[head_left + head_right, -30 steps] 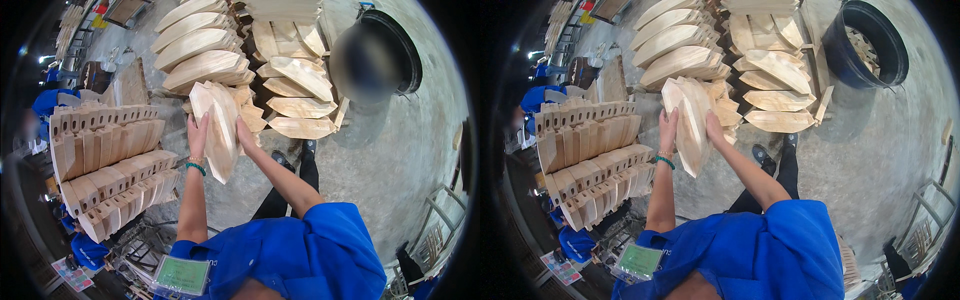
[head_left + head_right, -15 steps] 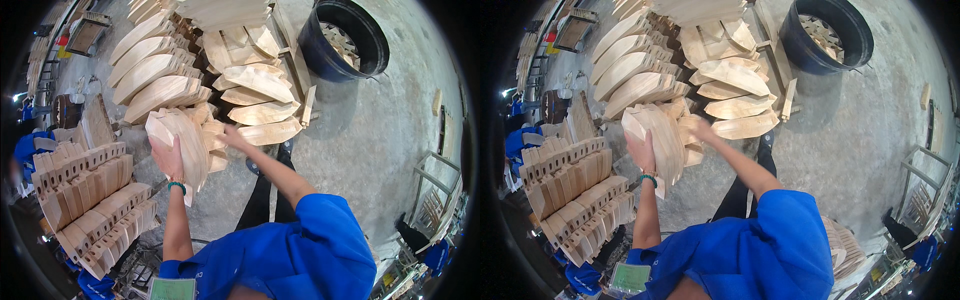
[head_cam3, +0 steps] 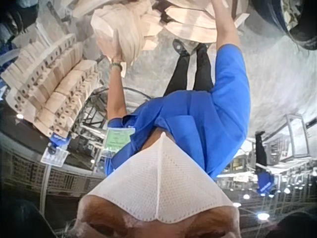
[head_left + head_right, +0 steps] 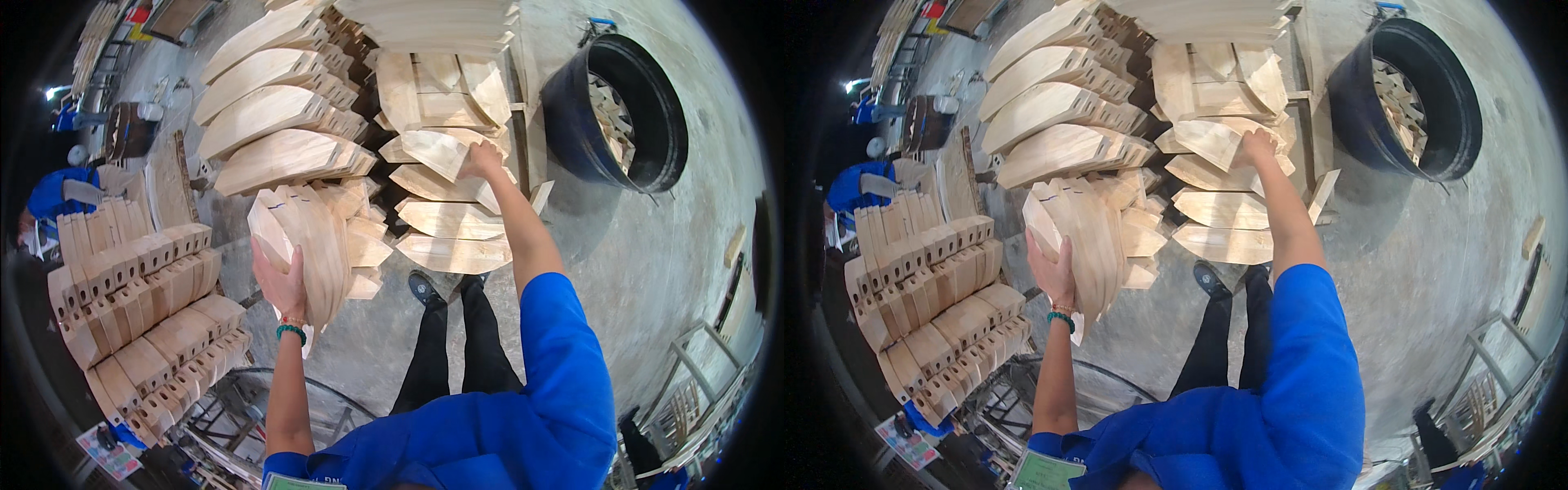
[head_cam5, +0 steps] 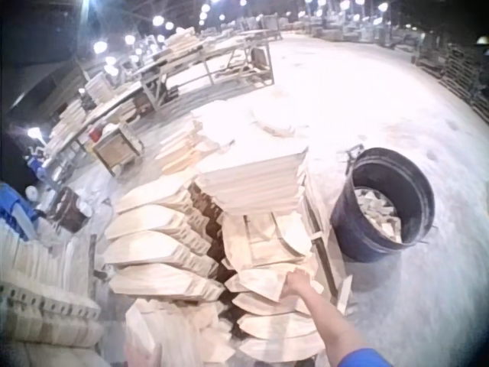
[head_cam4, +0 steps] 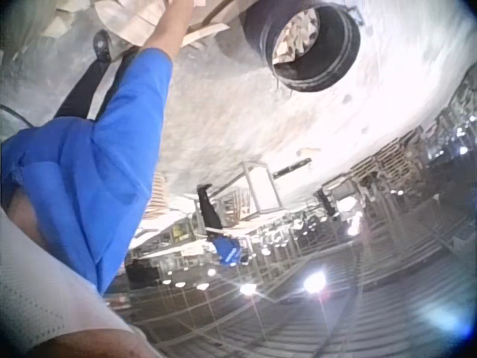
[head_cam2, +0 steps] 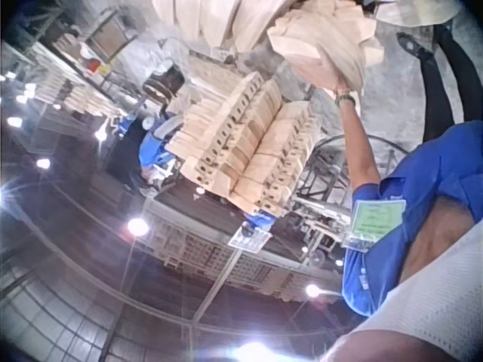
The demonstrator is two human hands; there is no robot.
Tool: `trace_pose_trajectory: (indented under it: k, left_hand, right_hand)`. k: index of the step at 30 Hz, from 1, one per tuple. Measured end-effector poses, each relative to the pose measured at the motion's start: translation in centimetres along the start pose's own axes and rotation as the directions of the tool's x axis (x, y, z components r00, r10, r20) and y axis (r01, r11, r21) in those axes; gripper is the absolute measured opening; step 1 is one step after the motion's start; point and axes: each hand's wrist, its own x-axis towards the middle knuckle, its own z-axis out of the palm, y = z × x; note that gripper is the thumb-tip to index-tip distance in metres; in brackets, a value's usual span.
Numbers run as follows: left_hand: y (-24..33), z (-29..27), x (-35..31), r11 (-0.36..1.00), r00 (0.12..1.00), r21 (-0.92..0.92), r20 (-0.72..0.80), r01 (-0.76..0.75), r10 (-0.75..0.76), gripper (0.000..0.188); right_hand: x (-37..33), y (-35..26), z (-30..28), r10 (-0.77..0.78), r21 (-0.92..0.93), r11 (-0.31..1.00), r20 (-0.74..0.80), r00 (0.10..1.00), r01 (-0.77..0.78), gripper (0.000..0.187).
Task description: The person repeatedly picks up curved wooden parts from a pile on the floor and stacks them into neat piles. The person handles the parts by hand, turning them over and aligning them before placing them down. The task continues throughout the clip with no visible final destination for the stacked parts.
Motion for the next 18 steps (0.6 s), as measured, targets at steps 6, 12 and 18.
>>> trace_pose_trajectory:
  k: [6, 12, 18]
  left_hand:
    - [0.3, 0.5, 0.2, 1.000, 1.000, 0.002, -0.009, -0.004, 0.004, 0.087]
    - [-1.0, -1.1, -0.3, 0.996, 0.997, 0.042, -0.008, 0.073, -0.072, 0.087]
    - [0.6, 0.8, 0.9, 0.999, 0.999, -0.009, -0.025, -0.042, 0.041, 0.088]
  right_hand:
    - [-1.8, 1.2, -0.3, -0.086, 0.355, 0.932, 0.006, 0.996, 0.078, 0.061]
    - [-3.1, -5.4, -4.6, -0.361, -0.006, 0.869, -0.692, 0.626, 0.494, 0.056]
    - [3.1, -3.4, -6.7, -0.482, -0.300, 0.870, -0.684, 0.547, 0.392, 0.052]
